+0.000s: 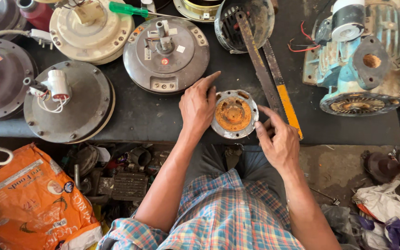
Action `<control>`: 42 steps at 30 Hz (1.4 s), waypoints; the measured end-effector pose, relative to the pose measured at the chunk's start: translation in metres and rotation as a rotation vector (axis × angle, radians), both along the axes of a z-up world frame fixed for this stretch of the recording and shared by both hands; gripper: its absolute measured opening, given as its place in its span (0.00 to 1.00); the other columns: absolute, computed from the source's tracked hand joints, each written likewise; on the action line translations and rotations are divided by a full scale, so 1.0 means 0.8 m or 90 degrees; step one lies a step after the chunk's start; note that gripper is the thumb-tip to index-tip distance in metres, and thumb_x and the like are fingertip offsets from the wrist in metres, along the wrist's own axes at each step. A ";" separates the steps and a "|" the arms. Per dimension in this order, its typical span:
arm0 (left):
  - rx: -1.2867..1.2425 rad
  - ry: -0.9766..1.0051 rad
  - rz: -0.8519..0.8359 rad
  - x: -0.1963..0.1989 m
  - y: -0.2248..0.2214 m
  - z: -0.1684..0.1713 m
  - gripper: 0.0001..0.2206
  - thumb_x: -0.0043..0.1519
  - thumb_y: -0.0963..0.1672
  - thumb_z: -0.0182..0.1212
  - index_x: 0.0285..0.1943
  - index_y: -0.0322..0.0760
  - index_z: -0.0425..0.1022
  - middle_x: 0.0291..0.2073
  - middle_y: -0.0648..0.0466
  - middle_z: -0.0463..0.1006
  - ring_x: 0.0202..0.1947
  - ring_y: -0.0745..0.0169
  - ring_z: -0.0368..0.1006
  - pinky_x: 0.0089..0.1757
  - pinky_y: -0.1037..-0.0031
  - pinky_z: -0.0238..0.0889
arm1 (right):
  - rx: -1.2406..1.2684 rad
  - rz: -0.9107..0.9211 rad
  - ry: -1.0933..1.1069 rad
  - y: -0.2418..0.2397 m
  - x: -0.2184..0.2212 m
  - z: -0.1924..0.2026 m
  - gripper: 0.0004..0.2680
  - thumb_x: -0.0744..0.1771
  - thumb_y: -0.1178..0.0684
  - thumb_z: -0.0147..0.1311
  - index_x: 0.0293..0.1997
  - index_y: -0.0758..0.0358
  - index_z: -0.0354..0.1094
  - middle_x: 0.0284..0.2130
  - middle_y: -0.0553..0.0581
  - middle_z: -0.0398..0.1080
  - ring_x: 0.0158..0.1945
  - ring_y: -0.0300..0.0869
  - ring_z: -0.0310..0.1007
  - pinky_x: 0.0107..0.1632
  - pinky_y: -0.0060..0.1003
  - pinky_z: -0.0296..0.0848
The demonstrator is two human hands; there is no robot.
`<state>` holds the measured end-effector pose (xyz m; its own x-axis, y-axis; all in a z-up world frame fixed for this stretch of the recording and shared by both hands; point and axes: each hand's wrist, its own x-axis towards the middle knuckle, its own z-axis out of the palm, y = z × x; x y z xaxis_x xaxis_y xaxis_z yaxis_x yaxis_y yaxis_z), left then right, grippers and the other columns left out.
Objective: The person scrapes a circular metal motor part with a flat metal tool to remove rust and debris. They rotate the part and continue scraping different areas, then place the tool down and inspect the cleaned surface.
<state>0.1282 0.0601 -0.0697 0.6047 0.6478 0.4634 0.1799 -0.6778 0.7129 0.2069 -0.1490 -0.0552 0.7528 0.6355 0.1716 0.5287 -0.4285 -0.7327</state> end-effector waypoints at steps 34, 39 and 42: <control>0.313 0.279 -0.282 -0.071 -0.028 0.030 0.40 0.57 0.39 0.61 0.83 0.45 0.52 0.77 0.51 0.62 0.77 0.48 0.55 0.71 0.51 0.45 | -0.169 0.009 -0.279 -0.007 0.033 0.033 0.22 0.63 0.55 0.63 0.65 0.64 0.66 0.43 0.65 0.69 0.47 0.60 0.71 0.52 0.51 0.70; 0.209 0.302 -0.269 -0.069 -0.058 0.045 0.45 0.48 0.48 0.67 0.78 0.41 0.52 0.71 0.43 0.62 0.72 0.38 0.53 0.67 0.42 0.40 | -0.084 -0.012 -0.207 -0.019 0.044 0.016 0.20 0.65 0.59 0.56 0.66 0.66 0.65 0.43 0.69 0.68 0.45 0.60 0.72 0.49 0.51 0.71; 0.230 0.270 -0.169 -0.056 -0.097 0.039 0.44 0.52 0.57 0.68 0.77 0.44 0.54 0.70 0.41 0.63 0.71 0.35 0.54 0.67 0.41 0.41 | -0.011 -0.003 -0.147 -0.033 0.045 0.009 0.18 0.66 0.60 0.53 0.65 0.67 0.66 0.45 0.64 0.70 0.46 0.54 0.74 0.50 0.47 0.72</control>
